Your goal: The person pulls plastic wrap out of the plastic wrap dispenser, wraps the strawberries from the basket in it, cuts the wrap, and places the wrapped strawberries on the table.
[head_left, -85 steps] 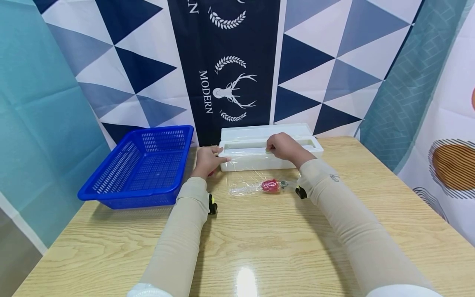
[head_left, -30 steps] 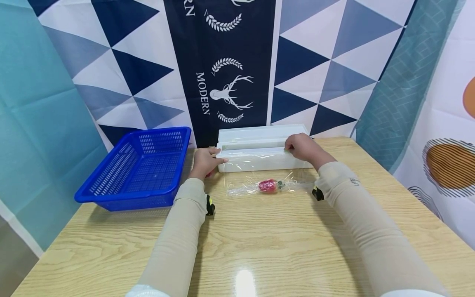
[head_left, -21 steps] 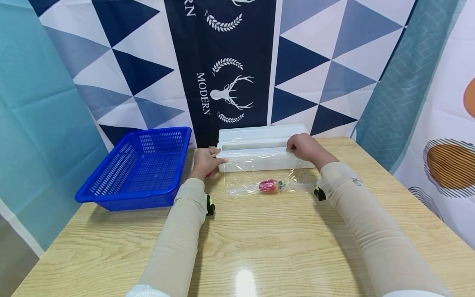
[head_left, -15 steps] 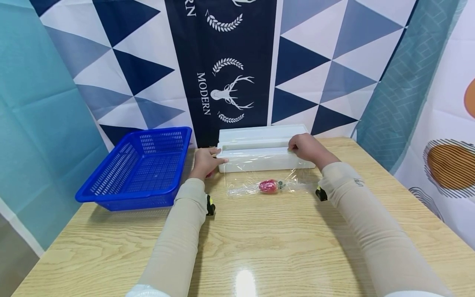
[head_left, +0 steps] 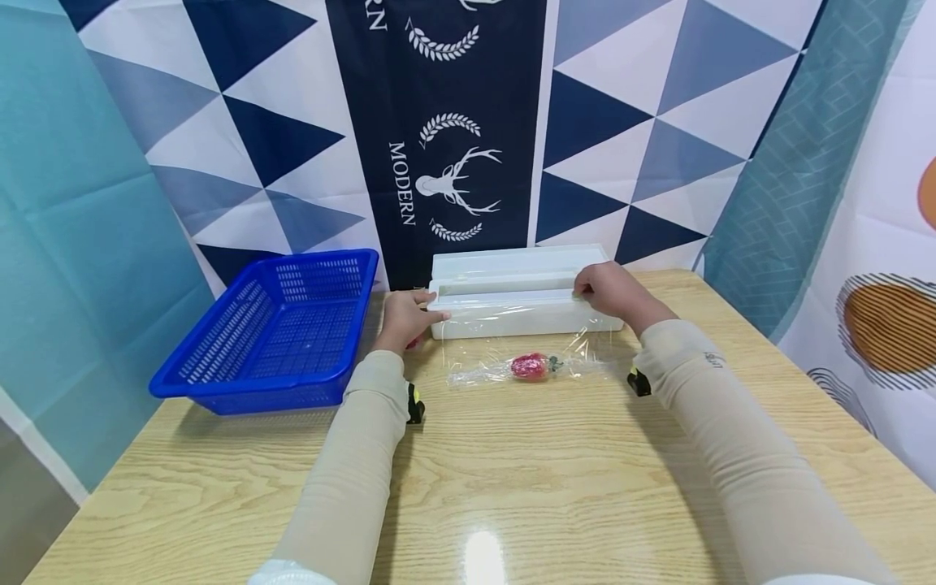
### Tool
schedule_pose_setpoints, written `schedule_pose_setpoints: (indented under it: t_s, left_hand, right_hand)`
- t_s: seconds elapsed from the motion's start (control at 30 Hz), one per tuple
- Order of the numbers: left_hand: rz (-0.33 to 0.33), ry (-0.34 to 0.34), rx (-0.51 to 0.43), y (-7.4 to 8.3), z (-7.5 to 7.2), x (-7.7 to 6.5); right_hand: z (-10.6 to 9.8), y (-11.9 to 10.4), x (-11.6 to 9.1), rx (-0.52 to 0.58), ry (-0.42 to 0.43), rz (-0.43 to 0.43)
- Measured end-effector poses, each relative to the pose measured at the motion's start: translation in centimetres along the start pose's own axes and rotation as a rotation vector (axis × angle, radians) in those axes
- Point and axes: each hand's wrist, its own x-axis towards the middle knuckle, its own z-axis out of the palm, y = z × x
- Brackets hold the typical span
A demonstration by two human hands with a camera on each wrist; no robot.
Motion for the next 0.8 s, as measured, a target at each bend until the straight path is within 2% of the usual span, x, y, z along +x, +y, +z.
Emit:
schedule_pose_setpoints:
  t_s: [0.17,0.4,0.8]
  left_hand:
    - [0.012,-0.005,-0.002,0.0,-0.1,0.1]
    - [-0.01,-0.016,-0.004,0.2,-0.1,0.0]
    - [0.014,-0.013,0.002,0.2,-0.2,0.0]
  right_hand:
    - [0.0,0.3,-0.1,-0.006,0.003,0.009]
    - [-0.2,0.6,-0.3,-0.019,0.008,-0.002]
    - [-0.2,1.6,-0.7,-0.035,0.017,0.007]
